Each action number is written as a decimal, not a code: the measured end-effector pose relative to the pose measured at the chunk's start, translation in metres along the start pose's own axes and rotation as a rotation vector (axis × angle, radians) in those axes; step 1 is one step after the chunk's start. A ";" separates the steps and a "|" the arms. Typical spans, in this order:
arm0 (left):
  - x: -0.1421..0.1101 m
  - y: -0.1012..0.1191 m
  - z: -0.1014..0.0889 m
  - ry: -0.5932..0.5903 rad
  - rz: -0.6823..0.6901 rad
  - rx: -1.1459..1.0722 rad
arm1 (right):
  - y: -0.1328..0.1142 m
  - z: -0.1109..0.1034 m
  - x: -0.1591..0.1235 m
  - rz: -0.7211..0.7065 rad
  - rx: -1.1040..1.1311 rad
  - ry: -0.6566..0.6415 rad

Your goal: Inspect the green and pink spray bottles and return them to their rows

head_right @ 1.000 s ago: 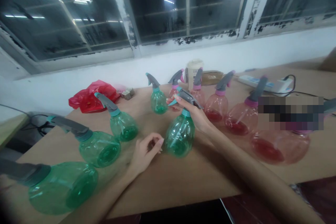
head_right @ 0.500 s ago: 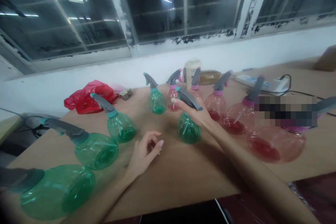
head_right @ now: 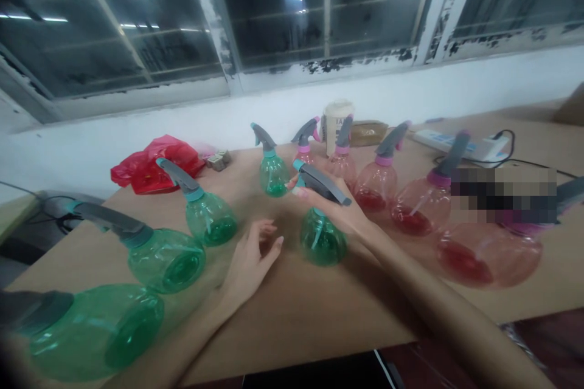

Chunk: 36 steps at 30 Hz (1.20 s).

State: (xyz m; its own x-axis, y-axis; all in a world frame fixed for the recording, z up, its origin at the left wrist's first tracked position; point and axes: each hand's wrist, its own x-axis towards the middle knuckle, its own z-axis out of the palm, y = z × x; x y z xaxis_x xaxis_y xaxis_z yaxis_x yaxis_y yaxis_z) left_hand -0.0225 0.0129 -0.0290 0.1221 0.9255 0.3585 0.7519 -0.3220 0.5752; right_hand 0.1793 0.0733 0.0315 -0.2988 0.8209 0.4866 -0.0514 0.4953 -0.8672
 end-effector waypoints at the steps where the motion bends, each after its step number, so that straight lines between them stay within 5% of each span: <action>1: 0.000 -0.002 0.001 0.004 0.022 0.059 | 0.001 0.000 -0.001 -0.006 0.011 0.001; 10: 0.000 -0.001 0.003 -0.127 0.093 0.388 | 0.001 0.005 -0.004 0.018 0.106 0.013; 36: 0.000 -0.005 0.005 -0.154 0.166 0.469 | -0.009 0.009 0.000 0.051 -0.001 0.029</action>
State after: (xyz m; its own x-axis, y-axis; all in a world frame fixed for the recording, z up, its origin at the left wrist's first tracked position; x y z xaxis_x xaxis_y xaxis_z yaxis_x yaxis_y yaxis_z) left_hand -0.0233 0.0158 -0.0358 0.3315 0.8997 0.2839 0.9195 -0.3755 0.1163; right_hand 0.1717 0.0662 0.0380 -0.2736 0.8531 0.4442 -0.0356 0.4526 -0.8910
